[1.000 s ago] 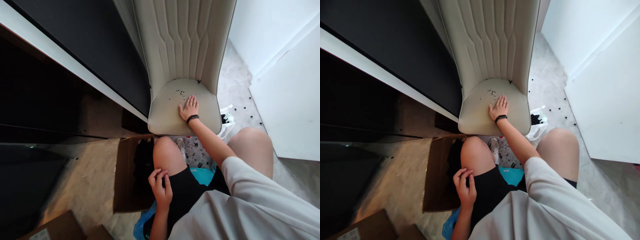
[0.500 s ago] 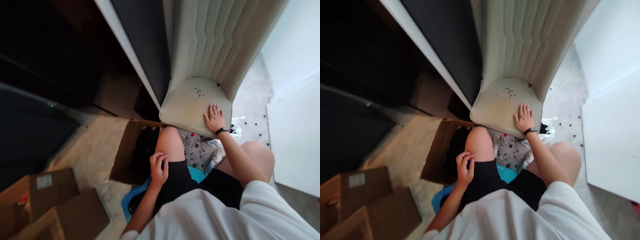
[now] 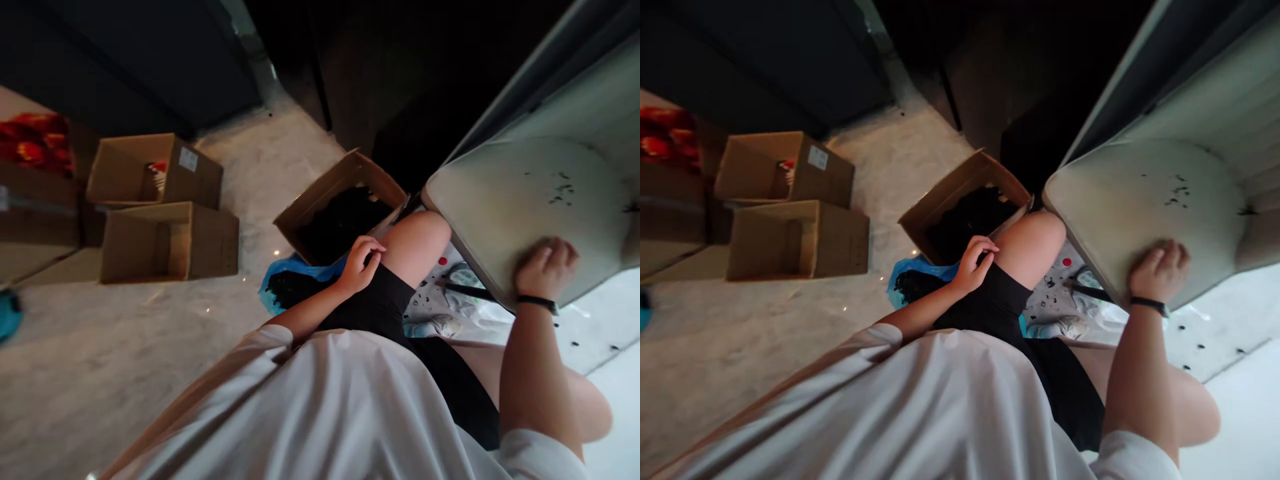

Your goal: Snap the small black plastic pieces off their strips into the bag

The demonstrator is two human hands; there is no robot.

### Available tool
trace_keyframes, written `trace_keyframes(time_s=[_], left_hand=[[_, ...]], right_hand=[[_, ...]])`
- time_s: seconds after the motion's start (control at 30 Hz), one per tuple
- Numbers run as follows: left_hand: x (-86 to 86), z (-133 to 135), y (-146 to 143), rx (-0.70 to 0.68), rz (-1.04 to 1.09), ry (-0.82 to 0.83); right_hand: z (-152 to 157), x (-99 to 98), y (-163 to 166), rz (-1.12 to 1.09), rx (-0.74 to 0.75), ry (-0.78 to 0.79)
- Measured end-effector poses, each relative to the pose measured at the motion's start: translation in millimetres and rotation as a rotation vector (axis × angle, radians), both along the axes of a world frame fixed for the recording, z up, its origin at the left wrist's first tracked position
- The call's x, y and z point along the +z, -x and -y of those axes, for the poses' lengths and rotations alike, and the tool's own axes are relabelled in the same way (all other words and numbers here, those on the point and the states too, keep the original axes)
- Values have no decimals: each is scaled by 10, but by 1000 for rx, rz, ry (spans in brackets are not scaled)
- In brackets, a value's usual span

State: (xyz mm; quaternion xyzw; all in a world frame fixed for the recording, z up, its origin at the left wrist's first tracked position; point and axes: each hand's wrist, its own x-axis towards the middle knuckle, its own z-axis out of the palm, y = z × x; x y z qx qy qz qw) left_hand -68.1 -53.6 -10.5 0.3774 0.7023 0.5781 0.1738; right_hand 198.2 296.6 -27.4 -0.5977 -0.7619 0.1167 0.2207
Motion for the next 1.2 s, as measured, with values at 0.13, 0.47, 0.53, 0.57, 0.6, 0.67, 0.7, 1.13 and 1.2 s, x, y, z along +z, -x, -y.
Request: trace_keyframes(time_s=[0.13, 0.47, 0.53, 0.57, 0.6, 0.67, 0.7, 1.13, 1.2], left_hand=[[-279, 243, 169, 99, 226, 103], [-1318, 387, 1324, 669, 819, 369], [-1545, 252, 1604, 679, 815, 407], [-1662, 164, 1739, 675, 803, 428], [-1781, 66, 1870, 666, 784, 447], [-2021, -150, 2113, 635, 733, 484], [-2141, -261, 2221, 612, 706, 499], [-3150, -1085, 2627, 121, 11, 1040], [-3190, -1093, 2649, 102, -6, 1062]], right_hand=[[114, 245, 119, -74, 31, -82], [541, 1168, 2683, 112, 977, 147], [564, 990, 3344, 233, 1178, 411], [550, 828, 3639, 330, 1213, 521], [521, 628, 3901, 444, 1226, 580], [430, 155, 4309, 625, 1185, 601], [378, -96, 4453, 677, 1155, 599], [717, -2554, 4566, 714, 506, 883], [800, -2722, 4580, 691, 397, 912]])
